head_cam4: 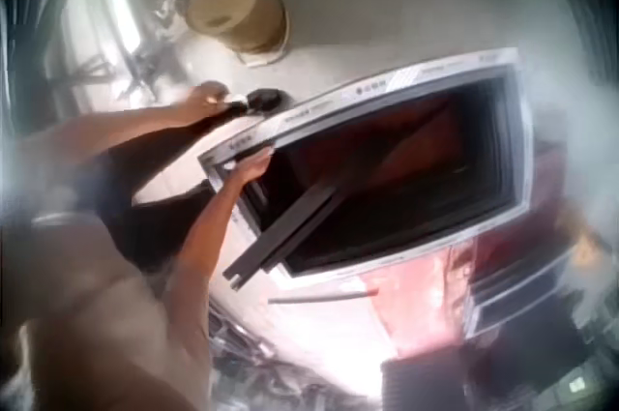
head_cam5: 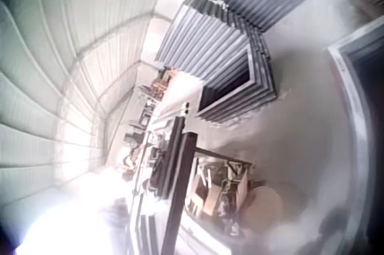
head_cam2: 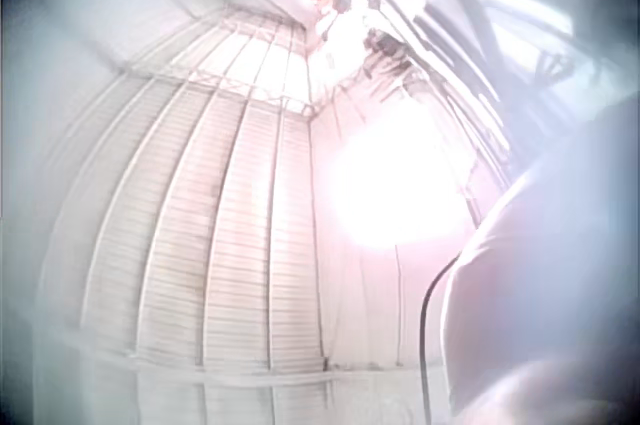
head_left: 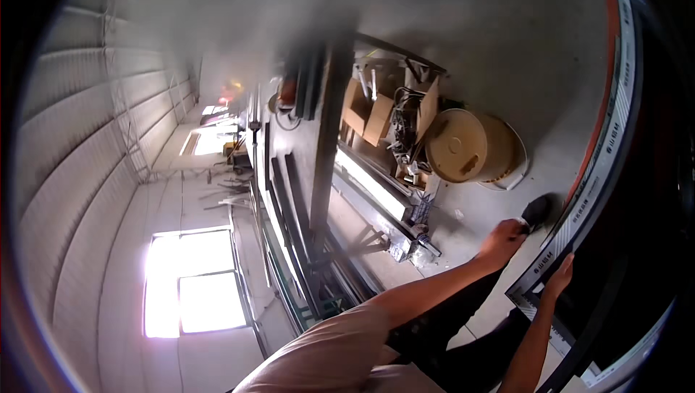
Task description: The person carries metal bars, inserts them into stacked window frames, moves a window frame onto another stack, and fits additional metal bars into the frames by hand.
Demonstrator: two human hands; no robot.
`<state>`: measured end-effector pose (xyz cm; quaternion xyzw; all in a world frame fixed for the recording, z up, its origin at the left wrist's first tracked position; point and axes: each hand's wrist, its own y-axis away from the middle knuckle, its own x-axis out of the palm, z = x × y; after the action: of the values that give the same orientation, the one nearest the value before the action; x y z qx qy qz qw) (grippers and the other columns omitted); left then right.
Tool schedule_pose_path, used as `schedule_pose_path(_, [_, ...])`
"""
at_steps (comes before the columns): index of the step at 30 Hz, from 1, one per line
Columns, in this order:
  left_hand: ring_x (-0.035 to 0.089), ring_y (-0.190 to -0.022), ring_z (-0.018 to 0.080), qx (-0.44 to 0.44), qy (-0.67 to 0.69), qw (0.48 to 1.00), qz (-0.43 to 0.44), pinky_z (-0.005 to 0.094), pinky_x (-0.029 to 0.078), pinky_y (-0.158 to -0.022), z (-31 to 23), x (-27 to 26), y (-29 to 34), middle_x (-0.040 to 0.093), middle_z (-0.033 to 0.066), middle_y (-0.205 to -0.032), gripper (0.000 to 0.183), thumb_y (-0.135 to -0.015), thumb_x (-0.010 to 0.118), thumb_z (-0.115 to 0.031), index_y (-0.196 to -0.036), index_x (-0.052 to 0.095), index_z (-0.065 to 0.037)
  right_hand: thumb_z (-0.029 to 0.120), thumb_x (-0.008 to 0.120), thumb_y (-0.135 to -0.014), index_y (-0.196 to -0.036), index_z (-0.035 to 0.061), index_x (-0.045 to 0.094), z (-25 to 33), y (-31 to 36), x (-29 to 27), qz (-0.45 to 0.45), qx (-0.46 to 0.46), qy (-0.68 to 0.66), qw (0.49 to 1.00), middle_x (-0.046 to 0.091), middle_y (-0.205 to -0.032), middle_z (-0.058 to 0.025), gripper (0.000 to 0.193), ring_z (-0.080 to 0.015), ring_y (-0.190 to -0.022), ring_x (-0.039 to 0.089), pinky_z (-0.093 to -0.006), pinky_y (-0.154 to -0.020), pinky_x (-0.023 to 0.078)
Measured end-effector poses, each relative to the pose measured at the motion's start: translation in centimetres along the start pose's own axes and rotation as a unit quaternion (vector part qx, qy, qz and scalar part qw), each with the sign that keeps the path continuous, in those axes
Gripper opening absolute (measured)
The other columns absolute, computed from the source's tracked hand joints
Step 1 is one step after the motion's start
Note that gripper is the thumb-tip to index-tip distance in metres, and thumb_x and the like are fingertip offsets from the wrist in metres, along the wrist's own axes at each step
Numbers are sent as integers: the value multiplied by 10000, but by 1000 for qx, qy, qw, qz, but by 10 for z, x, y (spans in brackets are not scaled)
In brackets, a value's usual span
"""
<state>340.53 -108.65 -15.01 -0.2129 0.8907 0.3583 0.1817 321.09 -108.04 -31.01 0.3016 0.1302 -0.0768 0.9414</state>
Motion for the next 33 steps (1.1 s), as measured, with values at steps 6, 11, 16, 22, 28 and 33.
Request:
schedule_pose_path(6, [624,-802,125,-36,-202,950,-236,269,519,-635,66,-193,120,630,57,-946,228,-901,603,-142,-1115,595,-66,417,568,-930,-1000,-87,617,45,3,-10,184,-38,77,979,652,-927,-223,512,-309,-782,608,-370,-731,478])
schedule_pose_path(11, [574,-916,333,-94,-465,801,-364,423,463,-823,90,-333,223,609,150,-942,147,-905,546,-189,-961,622,-75,487,567,-906,-1088,36,612,73,21,-80,146,124,-23,981,600,-927,-50,488,-127,-757,530,-256,-662,443])
schedule_pose_path(16, [615,-952,383,-359,-419,692,-465,484,499,-790,138,-426,265,620,201,-1009,234,-882,517,-219,-980,593,-20,412,588,-892,-986,-95,627,152,76,-227,-8,21,252,967,662,-872,-214,517,-275,-729,622,-421,-647,505])
schedule_pose_path(22, [633,-896,318,-362,-373,802,-293,443,512,-787,348,-503,297,669,145,-959,301,-872,532,-259,-1037,648,-35,298,564,-905,-1177,-14,595,16,51,-488,-9,-23,215,976,656,-1048,-122,415,-249,-944,622,-330,-771,521])
schedule_pose_path(28, [635,-773,324,-255,-315,765,-501,405,532,-632,388,-535,334,671,181,-908,298,-838,622,-278,-936,673,-2,483,595,-859,-797,-20,635,65,34,-315,-59,-2,596,801,648,-700,-196,509,-394,-685,637,-506,-642,482])
schedule_pose_path(33, [640,-864,347,-284,-652,599,-369,427,554,-637,341,-581,358,640,199,-924,323,-959,507,-307,-1079,611,-25,479,614,-846,-905,-21,641,58,30,-324,-2,68,633,771,653,-887,-227,505,-397,-846,628,-472,-734,491])
